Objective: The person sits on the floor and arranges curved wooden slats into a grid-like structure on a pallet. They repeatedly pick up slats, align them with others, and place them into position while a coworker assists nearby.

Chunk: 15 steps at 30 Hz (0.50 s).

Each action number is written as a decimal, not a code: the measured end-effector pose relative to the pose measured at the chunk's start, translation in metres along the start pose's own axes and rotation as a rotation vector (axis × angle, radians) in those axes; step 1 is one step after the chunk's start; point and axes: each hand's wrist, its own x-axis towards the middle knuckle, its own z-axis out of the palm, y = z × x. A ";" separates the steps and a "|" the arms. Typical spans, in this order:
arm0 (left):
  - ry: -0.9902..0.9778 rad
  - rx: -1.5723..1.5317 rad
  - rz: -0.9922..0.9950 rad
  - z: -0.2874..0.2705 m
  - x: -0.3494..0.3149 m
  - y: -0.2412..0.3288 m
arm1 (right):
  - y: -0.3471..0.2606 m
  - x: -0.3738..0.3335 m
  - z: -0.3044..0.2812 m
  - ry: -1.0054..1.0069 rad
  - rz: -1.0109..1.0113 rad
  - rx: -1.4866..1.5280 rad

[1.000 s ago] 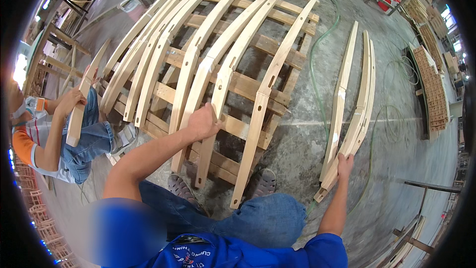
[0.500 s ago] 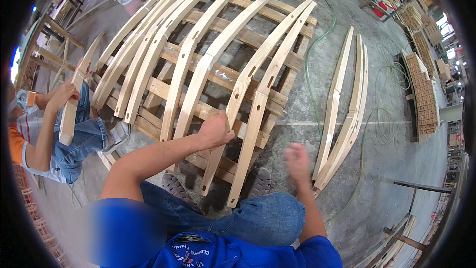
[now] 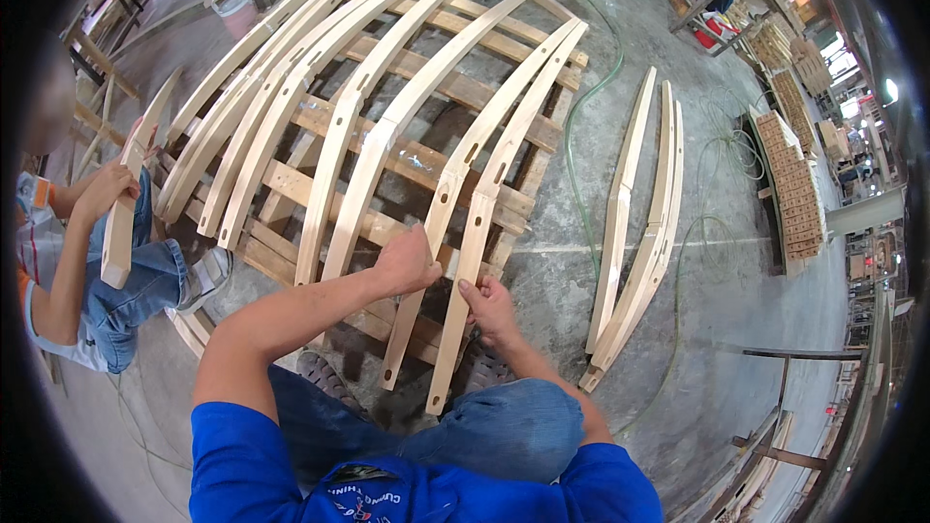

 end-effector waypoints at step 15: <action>0.038 0.091 0.059 -0.033 -0.007 -0.018 | 0.013 -0.008 0.016 0.014 -0.030 0.069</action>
